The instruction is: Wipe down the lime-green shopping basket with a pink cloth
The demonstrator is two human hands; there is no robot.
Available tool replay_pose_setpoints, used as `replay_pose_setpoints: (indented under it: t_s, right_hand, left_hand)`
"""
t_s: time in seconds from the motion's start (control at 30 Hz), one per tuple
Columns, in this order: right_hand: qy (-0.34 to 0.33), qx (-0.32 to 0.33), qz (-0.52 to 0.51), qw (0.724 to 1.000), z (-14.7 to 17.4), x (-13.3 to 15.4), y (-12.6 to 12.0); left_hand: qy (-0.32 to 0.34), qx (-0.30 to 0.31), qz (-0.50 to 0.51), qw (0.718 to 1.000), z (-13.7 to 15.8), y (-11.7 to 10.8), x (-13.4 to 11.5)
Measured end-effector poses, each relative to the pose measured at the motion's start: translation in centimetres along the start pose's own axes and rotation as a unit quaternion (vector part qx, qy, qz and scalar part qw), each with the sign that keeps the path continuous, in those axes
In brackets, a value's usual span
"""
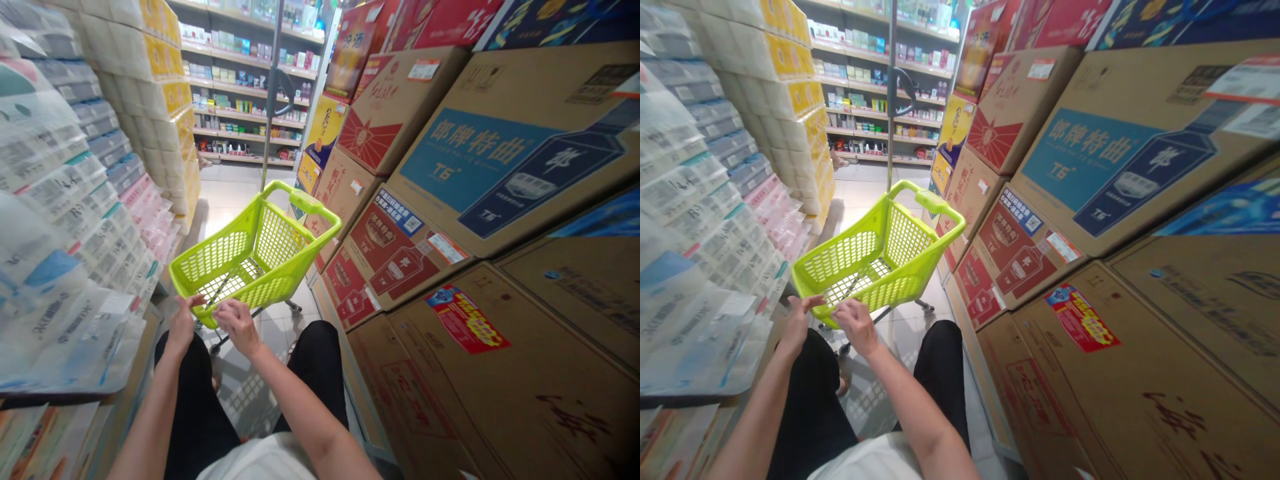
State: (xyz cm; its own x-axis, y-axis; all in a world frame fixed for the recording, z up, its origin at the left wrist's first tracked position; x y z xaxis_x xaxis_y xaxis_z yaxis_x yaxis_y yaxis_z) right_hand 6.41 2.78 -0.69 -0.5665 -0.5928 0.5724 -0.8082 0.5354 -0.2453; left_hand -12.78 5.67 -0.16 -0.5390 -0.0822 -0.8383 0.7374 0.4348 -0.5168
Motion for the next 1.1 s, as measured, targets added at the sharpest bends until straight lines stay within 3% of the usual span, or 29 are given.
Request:
replay_pose_setpoints:
  t_s: [0.07, 0.13, 0.2, 0.3, 0.37, 0.43, 0.5, 0.63, 0.8, 0.97, 1.1]
  right_hand:
    - [0.011, -0.003, 0.005, 1.0, -1.0, -1.5, -0.8]
    - [0.089, -0.088, 0.054, 0.991, -3.4, -5.4, -4.1]
    - [0.163, -0.201, 0.114, 0.959, -5.4, -9.1, -8.1]
    - [0.198, -0.304, 0.165, 0.917, -6.3, -11.2, -11.4]
    - [0.178, -0.29, 0.169, 0.925, -5.4, -10.7, -10.7]
    - [0.146, -0.209, 0.143, 0.956, -3.7, -9.5, -8.1]
    - [0.156, -0.141, 0.111, 0.971, -1.3, -8.8, -5.7]
    - [0.23, -0.159, 0.107, 0.954, 1.5, -7.7, -4.7]
    - [0.087, -0.064, 0.04, 0.993, 0.4, -2.5, -1.6]
    - [0.11, -0.051, 0.032, 0.992, 1.7, -2.3, -1.1]
    - [0.064, -0.024, 0.027, 0.997, 2.2, -1.8, -0.6]
  left_hand:
    - [-0.015, 0.023, -0.004, 1.0, 0.2, 0.3, 0.0]
    - [-0.022, 0.032, -0.02, 0.999, 0.2, 0.2, 0.2]
    - [-0.016, 0.029, -0.045, 0.998, 0.0, 0.1, 0.1]
    - [0.004, 0.037, -0.077, 0.996, 0.0, 1.1, -0.6]
    - [0.025, 0.051, -0.084, 0.995, 0.2, 2.4, -1.5]
    - [0.045, 0.063, -0.081, 0.994, 0.7, 3.6, -2.5]
    - [0.059, 0.075, -0.073, 0.993, 1.3, 4.6, -3.3]
    - [0.052, 0.08, -0.049, 0.994, 2.0, 5.1, -3.7]
    - [-0.018, 0.066, 0.023, 0.997, 1.9, 4.5, -2.9]
    - [-0.023, 0.064, 0.029, 0.997, 1.8, 4.5, -2.7]
    - [-0.006, 0.068, 0.012, 0.998, 1.9, 5.0, -3.5]
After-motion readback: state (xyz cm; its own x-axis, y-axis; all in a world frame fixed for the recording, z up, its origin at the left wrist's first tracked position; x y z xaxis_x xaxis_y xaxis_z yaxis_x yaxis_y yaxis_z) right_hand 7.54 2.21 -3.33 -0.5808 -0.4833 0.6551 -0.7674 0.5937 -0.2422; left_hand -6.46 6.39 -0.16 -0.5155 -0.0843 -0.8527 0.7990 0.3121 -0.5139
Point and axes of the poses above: each hand's wrist, its own z-axis away from the middle knuckle, its own y-axis out of the palm, x = y × z, the point moved 9 cm from there along -z, towards the middle knuckle, and after that the axes turned 15 degrees about -x, right-handed, at the moved point
